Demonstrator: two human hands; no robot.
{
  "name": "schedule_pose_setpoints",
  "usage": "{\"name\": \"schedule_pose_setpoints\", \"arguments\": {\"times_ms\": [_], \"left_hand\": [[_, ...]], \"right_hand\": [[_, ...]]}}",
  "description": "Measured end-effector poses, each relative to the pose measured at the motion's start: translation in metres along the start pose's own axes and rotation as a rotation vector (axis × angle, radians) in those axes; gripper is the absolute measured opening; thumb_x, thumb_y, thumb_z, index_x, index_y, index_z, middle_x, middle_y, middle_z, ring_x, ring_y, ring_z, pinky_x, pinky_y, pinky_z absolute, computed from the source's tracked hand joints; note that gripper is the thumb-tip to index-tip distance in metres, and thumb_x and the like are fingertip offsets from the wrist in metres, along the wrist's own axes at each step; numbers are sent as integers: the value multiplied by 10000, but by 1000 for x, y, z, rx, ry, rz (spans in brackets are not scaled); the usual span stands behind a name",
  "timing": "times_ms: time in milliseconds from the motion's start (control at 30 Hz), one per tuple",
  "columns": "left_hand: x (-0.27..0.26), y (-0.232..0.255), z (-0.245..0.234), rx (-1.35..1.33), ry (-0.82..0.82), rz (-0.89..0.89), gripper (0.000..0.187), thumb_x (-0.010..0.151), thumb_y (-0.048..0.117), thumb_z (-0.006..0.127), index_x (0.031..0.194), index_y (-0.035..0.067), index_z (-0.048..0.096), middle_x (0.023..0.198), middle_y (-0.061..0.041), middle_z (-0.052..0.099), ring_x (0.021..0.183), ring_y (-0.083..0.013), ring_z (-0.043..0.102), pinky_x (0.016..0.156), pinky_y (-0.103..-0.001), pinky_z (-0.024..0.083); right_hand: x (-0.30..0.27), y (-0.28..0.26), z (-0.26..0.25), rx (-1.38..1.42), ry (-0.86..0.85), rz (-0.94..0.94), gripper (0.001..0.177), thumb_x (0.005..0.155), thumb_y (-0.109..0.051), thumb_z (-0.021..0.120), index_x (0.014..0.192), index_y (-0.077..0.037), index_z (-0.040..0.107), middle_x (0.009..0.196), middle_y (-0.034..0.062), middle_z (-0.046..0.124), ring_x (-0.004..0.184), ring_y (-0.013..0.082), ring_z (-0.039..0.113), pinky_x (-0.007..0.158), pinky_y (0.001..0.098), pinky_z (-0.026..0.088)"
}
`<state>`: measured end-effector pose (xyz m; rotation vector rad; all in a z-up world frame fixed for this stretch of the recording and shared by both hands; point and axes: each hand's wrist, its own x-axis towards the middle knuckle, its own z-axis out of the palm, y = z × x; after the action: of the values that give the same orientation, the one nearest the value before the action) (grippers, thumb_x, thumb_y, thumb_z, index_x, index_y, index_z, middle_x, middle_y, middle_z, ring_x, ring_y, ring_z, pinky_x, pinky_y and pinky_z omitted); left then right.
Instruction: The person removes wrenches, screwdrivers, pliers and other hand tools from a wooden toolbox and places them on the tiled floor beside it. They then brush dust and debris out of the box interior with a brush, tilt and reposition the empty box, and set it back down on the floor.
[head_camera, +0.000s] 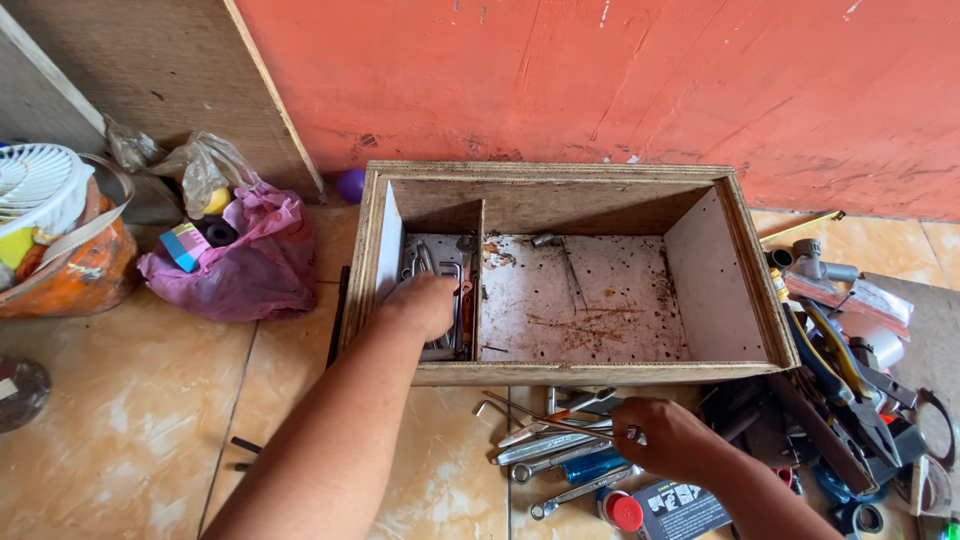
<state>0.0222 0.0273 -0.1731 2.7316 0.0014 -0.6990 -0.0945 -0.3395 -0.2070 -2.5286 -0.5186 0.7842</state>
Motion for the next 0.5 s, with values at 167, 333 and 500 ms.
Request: {"name": "schedule_pose_setpoints", "arguments": {"times_ms": [167,333,500], "left_hand": [[12,-7,28,202,-132,-17,307,950,2,591,1244,40,667,1378,-202,608,1233,-335,624,1049,-425,509],[22,-7,39,256,-163,-13,236,975,31,607,1187,19,708,1308,-192,667,1187,-317,675,1023,-419,551],[24,-8,39,278,-174,-31,227,978,47,622,1183,20,714,1260,-178,686,1161,-302,684,1020,-422,550]], "right_hand": [[-2,-13,-1,-162,133,-18,129,803,-235,750,888,-138,745,975,40,755,946,258,693,868,428,543],[-10,-22,-5,-213,96,34,173,841,-286,751,954,-157,770,1049,15,731,1066,220,641,1007,400,475],[-9,-28,-10,-235,97,37,161,855,-278,748,951,-150,764,1082,17,722,1130,215,606,1063,405,433]]}}
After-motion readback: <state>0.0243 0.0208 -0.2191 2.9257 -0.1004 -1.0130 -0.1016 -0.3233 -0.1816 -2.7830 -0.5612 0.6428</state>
